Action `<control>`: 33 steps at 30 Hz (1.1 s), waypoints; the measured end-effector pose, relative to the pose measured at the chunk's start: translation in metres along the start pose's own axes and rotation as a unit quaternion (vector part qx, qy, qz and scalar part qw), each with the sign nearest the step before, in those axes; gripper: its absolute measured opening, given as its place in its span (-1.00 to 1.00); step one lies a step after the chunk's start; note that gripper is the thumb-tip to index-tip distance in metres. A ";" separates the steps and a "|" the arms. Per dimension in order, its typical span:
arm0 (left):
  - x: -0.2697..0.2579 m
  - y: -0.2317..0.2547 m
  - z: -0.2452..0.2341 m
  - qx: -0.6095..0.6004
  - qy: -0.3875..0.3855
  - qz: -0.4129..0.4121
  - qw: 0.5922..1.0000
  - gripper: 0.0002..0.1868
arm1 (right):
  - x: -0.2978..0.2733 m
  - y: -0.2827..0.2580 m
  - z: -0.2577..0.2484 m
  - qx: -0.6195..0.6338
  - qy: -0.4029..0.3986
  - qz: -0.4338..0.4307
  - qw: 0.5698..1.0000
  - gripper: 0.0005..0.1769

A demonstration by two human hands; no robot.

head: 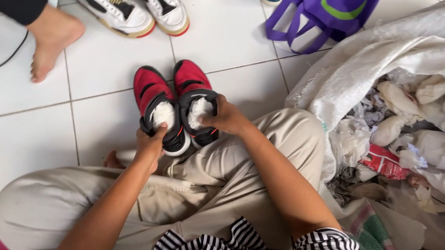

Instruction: The person sits on the floor and stuffs white paper into the toe boxes of two pairs of shoes. They first handle a pair of red and black high-top sneakers, then a pair of black and yellow low-top sneakers, ensuring the paper fills the interior of each shoe.

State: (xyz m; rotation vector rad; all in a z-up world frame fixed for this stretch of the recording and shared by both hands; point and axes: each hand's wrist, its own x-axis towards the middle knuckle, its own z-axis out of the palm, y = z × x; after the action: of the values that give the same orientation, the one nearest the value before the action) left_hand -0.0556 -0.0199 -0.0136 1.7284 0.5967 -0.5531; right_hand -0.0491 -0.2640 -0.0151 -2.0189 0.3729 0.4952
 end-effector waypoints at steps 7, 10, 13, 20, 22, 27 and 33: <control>0.009 -0.004 -0.009 0.054 -0.046 0.017 0.997 -0.08 | -0.027 0.061 -0.152 -0.117 0.081 -0.075 0.987 -0.14; 0.006 0.011 -0.005 0.057 -0.064 0.024 0.996 -0.06 | -0.031 0.115 -0.192 -0.168 0.078 0.046 0.982 0.00; 0.009 0.009 -0.003 0.057 -0.064 0.028 0.996 -0.06 | -0.040 0.154 -0.196 -0.192 0.126 0.088 0.969 -0.04; 0.013 0.006 0.001 0.042 -0.106 0.038 0.993 -0.02 | -0.098 0.215 -0.216 -0.362 0.088 0.122 0.920 -0.15; 0.011 0.011 0.005 0.045 -0.112 0.040 0.992 -0.02 | -0.118 0.187 -0.211 -0.333 0.095 0.132 0.929 -0.17; 0.035 0.011 0.018 0.068 -0.139 0.059 0.986 -0.02 | -0.050 0.191 -0.177 -0.291 0.178 0.112 0.933 -0.50; 0.033 0.028 0.034 0.076 -0.130 0.071 0.986 0.00 | -0.066 -0.038 -0.036 -0.260 0.018 0.052 0.964 -0.01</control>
State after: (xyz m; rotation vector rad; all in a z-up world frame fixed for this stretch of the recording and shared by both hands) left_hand -0.0142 -0.0554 -0.0214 1.7868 0.2495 -0.7246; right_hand -0.0822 -0.2740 0.0618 -2.5266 0.4027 0.6741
